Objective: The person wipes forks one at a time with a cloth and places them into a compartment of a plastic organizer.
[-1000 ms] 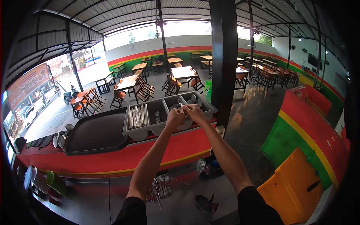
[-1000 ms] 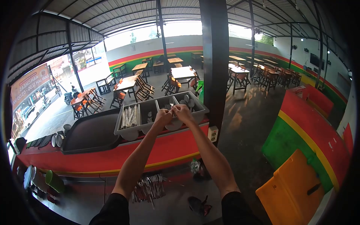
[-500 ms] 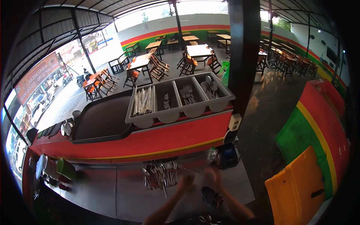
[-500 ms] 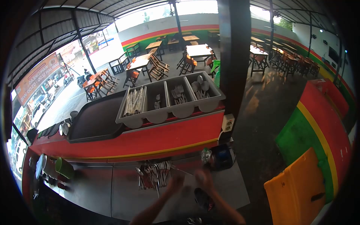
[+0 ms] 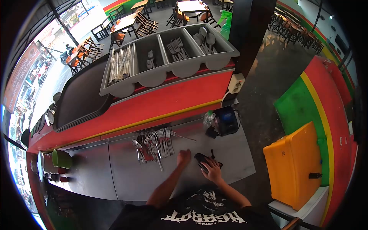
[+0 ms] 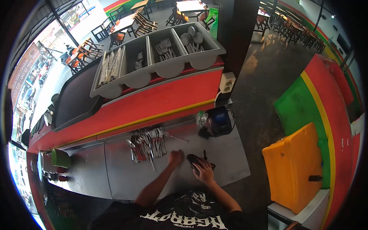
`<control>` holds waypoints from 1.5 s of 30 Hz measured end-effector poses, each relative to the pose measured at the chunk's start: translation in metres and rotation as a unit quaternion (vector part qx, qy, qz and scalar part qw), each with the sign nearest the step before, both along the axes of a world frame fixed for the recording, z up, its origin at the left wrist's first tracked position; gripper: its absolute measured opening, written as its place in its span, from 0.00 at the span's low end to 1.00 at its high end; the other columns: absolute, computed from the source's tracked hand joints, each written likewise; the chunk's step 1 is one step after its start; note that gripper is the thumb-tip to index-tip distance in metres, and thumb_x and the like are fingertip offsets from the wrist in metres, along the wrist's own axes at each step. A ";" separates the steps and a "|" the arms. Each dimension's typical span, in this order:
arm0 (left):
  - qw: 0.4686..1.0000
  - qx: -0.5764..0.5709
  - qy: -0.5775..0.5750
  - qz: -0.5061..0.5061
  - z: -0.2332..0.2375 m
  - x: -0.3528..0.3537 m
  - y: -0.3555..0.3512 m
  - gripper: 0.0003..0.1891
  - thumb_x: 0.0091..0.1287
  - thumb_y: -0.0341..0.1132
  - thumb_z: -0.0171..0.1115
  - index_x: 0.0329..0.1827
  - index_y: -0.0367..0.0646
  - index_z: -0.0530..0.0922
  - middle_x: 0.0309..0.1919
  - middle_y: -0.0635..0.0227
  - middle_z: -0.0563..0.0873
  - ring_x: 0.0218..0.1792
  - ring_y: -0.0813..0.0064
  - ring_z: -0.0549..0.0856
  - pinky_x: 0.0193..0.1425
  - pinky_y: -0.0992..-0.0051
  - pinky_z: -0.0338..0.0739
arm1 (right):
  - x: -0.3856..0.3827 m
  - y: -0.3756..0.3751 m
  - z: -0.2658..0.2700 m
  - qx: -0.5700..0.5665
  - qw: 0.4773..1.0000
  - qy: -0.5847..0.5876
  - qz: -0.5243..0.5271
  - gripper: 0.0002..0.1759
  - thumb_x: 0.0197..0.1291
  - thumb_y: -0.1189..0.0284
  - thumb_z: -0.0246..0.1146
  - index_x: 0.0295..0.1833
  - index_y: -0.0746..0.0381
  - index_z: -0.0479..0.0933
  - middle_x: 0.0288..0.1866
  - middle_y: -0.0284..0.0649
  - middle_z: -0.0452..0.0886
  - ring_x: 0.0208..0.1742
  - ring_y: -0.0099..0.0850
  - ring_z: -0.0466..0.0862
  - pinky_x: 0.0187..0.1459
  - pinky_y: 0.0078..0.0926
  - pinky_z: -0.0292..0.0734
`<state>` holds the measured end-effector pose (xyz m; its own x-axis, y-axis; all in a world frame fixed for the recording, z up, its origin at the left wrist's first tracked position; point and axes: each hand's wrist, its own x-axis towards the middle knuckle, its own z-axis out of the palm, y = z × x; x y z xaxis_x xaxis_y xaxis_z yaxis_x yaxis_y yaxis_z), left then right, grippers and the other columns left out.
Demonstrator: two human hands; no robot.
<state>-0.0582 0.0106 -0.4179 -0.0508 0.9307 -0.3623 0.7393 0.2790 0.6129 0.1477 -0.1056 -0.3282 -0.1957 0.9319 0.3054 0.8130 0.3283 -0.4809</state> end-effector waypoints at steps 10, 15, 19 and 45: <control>0.953 0.048 0.052 0.294 0.026 0.053 0.105 0.25 0.59 0.52 0.64 0.45 0.36 0.81 0.42 0.50 0.88 0.44 0.45 0.88 0.50 0.52 0.80 | 0.003 0.003 -0.003 0.001 0.999 0.014 -0.034 0.28 0.50 0.62 0.71 0.60 0.48 0.78 0.66 0.39 0.76 0.69 0.42 0.74 0.66 0.46 0.68; 0.978 0.015 0.005 0.209 0.022 0.044 0.088 0.21 0.63 0.46 0.62 0.47 0.36 0.78 0.41 0.51 0.87 0.38 0.50 0.88 0.43 0.56 0.81 | 0.011 0.003 -0.005 -0.009 0.999 0.024 -0.022 0.31 0.48 0.61 0.73 0.61 0.48 0.77 0.67 0.39 0.75 0.71 0.41 0.72 0.67 0.47 0.66; 0.953 0.123 -0.159 0.226 0.000 0.037 0.033 0.12 0.75 0.40 0.52 0.47 0.38 0.71 0.31 0.58 0.85 0.29 0.64 0.86 0.34 0.66 0.80 | 0.011 0.002 0.001 0.001 0.999 0.034 -0.021 0.25 0.52 0.63 0.70 0.58 0.51 0.78 0.64 0.41 0.77 0.68 0.43 0.74 0.66 0.46 0.67; 0.899 0.025 -0.363 0.243 0.087 -0.023 -0.323 0.18 0.77 0.44 0.57 0.41 0.36 0.83 0.26 0.65 0.86 0.27 0.79 0.86 0.31 0.77 0.73 | -0.015 -0.051 -0.023 -0.007 0.984 0.144 -0.100 0.19 0.56 0.66 0.69 0.55 0.55 0.80 0.50 0.46 0.80 0.54 0.50 0.78 0.56 0.52 0.72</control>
<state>-0.0811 -0.3123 -0.3308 -0.2224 0.8786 -0.4227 -0.0628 0.4197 0.9055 0.1328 -0.1563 -0.3507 0.0861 0.9472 0.3090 0.6897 0.1672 -0.7045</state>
